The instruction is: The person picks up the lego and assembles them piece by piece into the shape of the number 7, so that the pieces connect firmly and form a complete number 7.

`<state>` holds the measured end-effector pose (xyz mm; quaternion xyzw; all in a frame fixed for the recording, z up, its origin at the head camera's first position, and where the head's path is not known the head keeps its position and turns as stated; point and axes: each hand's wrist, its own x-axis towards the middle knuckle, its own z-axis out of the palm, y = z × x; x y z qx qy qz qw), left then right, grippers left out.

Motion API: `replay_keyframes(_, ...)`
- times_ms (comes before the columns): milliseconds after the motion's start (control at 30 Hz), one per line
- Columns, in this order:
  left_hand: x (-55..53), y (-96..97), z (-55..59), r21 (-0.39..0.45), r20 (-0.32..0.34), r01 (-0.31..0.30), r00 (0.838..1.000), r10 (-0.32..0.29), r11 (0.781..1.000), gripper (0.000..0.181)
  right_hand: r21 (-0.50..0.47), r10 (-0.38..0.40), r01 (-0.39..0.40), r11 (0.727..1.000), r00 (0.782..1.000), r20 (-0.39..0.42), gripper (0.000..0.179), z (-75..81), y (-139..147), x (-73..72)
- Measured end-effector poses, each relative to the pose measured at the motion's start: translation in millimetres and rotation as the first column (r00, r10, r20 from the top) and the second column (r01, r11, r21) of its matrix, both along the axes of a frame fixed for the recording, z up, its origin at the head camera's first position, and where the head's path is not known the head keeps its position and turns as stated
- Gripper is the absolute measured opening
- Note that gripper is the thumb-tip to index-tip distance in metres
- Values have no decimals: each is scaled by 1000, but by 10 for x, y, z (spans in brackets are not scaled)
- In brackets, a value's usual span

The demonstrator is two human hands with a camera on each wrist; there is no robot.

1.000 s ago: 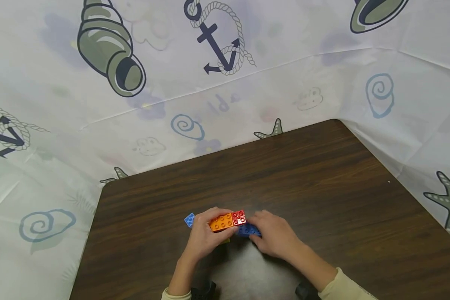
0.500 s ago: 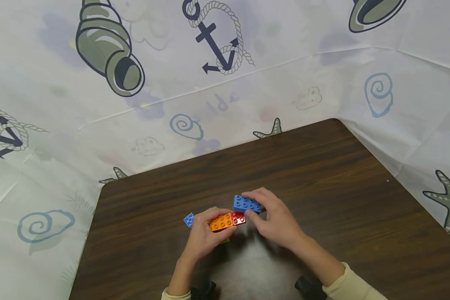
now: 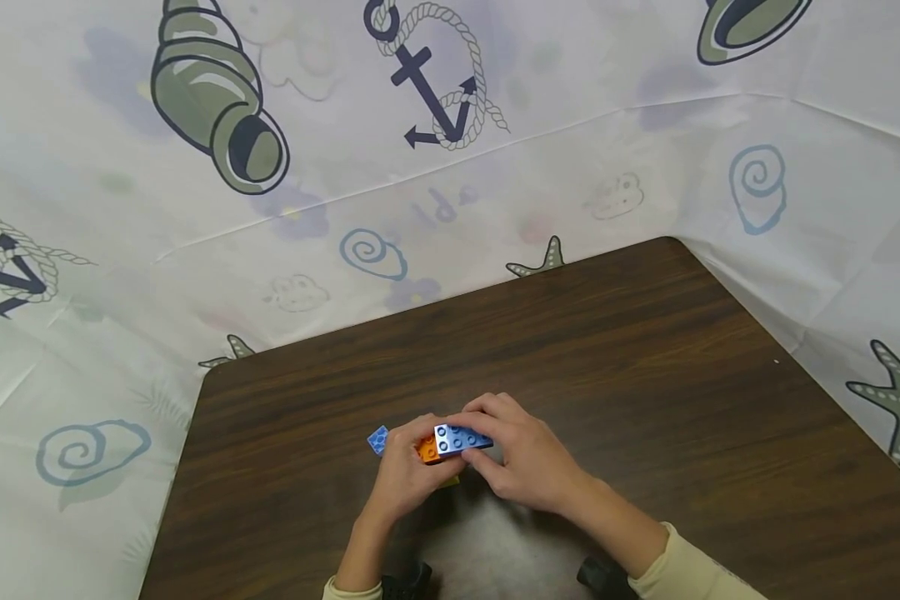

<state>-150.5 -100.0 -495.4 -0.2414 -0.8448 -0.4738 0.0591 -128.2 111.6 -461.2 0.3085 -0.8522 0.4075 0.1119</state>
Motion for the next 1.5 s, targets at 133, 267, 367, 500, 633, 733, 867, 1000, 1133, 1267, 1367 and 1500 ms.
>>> replay_keyframes(133,3,5,9,0,3,-5,1000,5,1000,34,-2,-10,11,1000,1000,11,47,5,-1,-1)
replay_keyframes(267,3,10,12,-6,-4,-2,1000,2,1000,33,-68,2,3,998,998,70,44,9,0,-5)
replay_keyframes(367,1,12,12,-2,2,3,1000,-3,1000,32,-157,12,11,987,990,144,37,23,-10,-22)
replay_keyframes(500,-2,17,11,-2,23,1,1000,-1,1000,32,-239,-44,116,964,957,288,32,54,-36,-56)
replay_keyframes(633,0,15,6,-3,34,-1,999,1,1000,32,-251,-55,223,942,839,541,43,92,-45,-97)
replay_keyframes(733,2,12,7,-2,25,2,1000,-2,1000,32,-277,42,223,935,704,709,55,111,-33,-129)
replay_keyframes(867,3,13,11,-8,18,0,1000,0,1000,33,-326,150,231,917,557,817,62,122,-33,-151)
replay_keyframes(1000,5,12,13,-10,25,-4,1000,4,1000,34,-313,144,255,915,519,843,65,108,-67,-162)
replay_keyframes(1133,8,11,17,-14,27,-3,1000,4,1000,35,-321,138,276,906,523,841,63,71,-110,-166)
replay_keyframes(1267,8,12,23,-18,32,-9,999,9,1000,34,-334,126,320,887,527,840,58,43,-150,-159)
replay_keyframes(1367,6,12,23,-13,25,-9,1000,10,1000,35,-335,105,353,874,536,838,55,18,-183,-148)
replay_keyframes(1500,8,14,15,-15,22,-11,1000,11,1000,36,-348,95,383,856,544,833,52,-7,-217,-131)
